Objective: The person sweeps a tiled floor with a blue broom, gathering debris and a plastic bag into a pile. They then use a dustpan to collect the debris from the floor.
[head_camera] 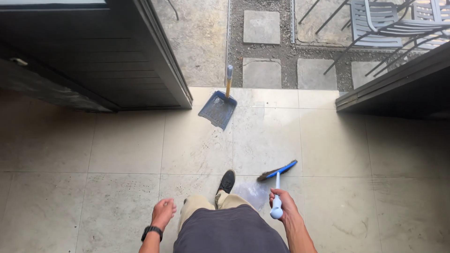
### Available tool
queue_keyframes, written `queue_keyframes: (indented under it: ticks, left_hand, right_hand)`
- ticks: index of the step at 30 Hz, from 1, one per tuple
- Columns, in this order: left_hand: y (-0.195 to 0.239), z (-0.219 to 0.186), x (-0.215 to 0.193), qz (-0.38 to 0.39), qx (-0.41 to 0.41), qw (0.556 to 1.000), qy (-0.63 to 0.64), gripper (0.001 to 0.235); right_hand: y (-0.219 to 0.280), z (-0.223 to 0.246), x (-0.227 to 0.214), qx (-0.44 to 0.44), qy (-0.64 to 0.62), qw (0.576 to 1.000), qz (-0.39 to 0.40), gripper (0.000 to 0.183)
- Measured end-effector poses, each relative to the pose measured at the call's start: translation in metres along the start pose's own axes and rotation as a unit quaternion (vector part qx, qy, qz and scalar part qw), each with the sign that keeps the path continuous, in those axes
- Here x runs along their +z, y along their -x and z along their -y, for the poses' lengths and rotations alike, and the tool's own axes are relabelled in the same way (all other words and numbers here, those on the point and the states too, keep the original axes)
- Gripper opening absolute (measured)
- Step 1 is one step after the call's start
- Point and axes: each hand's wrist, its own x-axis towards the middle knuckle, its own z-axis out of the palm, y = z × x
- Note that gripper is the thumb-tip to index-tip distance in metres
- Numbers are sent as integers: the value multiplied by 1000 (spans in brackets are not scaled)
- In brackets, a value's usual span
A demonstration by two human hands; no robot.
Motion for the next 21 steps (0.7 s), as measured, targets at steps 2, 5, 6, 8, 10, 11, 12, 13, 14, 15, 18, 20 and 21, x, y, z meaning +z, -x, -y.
queue_keyframes:
  ticks: [2, 5, 6, 8, 10, 11, 12, 13, 14, 15, 18, 20, 21]
  left_hand:
    - [-11, -54, 13, 22, 58, 998, -26, 42]
    - [-27, -123, 41, 70, 84, 986, -125, 39]
    - [-40, -136, 51, 85, 91, 977, -172, 39]
    - [-62, -168, 75, 106, 102, 962, -229, 40]
    - [-84, -199, 95, 143, 88, 945, -280, 40]
    - [-102, -217, 107, 145, 89, 941, -291, 40]
    - [-119, -235, 120, 136, 105, 932, -320, 37]
    - [-138, -255, 134, 129, 120, 920, -350, 34]
    - [-156, -283, 144, 133, 122, 914, -363, 34]
    - [-172, -308, 156, 130, 149, 906, -375, 45]
    - [-143, -422, 180, 131, 180, 895, -387, 61]
    - [-130, -492, 200, 135, 186, 893, -387, 63]
    - [-139, -520, 212, 131, 241, 887, -372, 66]
  right_hand:
    - [1, 4, -8, 5, -20, 1000, -15, 9]
    - [15, -1, -21, 61, -6, 996, -65, 15]
    - [14, -9, -30, 74, -68, 991, -83, 7]
    - [13, -23, -45, 85, -143, 981, -105, 7]
    - [14, -43, -56, 95, -157, 979, -91, 10]
    - [29, -44, -48, 97, -168, 976, -93, 10]
    - [43, -43, -38, 98, -145, 978, -112, 14]
    - [58, -41, -27, 101, -122, 979, -132, 18]
    - [46, -50, -30, 105, -135, 976, -136, 18]
    - [37, -60, -36, 110, -136, 976, -129, 17]
    - [34, -72, -20, 107, -142, 974, -142, 18]
    - [49, -61, 17, 98, -148, 971, -161, 20]
    - [63, -46, 45, 94, -148, 963, -203, 18]
